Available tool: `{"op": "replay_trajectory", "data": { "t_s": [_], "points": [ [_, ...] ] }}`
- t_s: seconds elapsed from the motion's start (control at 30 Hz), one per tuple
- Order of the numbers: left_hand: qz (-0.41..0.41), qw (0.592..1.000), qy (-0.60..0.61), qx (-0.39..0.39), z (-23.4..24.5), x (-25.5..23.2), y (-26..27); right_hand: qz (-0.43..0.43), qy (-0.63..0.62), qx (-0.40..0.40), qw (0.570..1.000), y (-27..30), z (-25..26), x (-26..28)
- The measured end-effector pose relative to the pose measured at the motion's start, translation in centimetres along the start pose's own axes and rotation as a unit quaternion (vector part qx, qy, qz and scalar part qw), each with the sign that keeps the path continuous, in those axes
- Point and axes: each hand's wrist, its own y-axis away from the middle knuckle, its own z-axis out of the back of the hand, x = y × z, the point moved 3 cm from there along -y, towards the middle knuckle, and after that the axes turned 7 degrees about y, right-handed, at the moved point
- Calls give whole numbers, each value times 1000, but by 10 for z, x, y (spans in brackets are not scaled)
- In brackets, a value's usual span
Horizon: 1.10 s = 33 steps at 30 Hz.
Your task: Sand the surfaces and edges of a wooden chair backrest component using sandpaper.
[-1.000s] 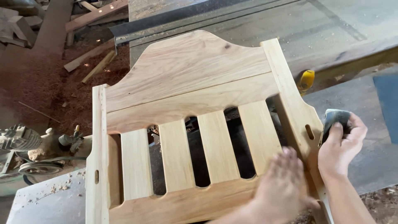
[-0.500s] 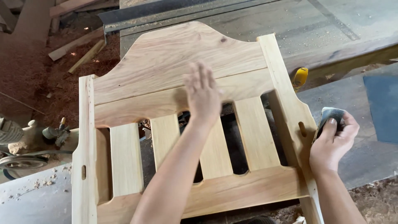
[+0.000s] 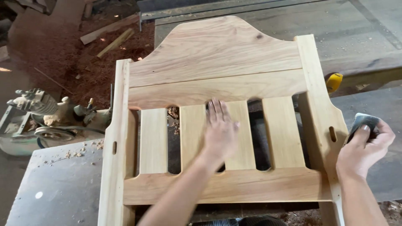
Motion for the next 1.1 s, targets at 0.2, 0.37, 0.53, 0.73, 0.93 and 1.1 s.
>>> {"op": "replay_trajectory", "data": {
  "t_s": [0.2,0.37,0.53,0.73,0.93,1.1],
  "points": [
    [238,912,333,7,22,-25,46,8,5,-2,1000,-4,3,32],
    [285,833,474,-17,6,3,13,-32,19,4,999,-1,-5,23],
    [295,686,655,-114,-45,39,-46,-74,2,33,997,-1,-9,-25],
    [231,821,496,-164,-73,37,-18,-130,39,41,990,-3,-11,-8],
    [126,934,315,-114,2,2,4,-152,39,76,985,0,-8,-3],
    [66,955,253,-141,-8,4,8,-179,40,94,979,-4,-9,19]
  ]
}}
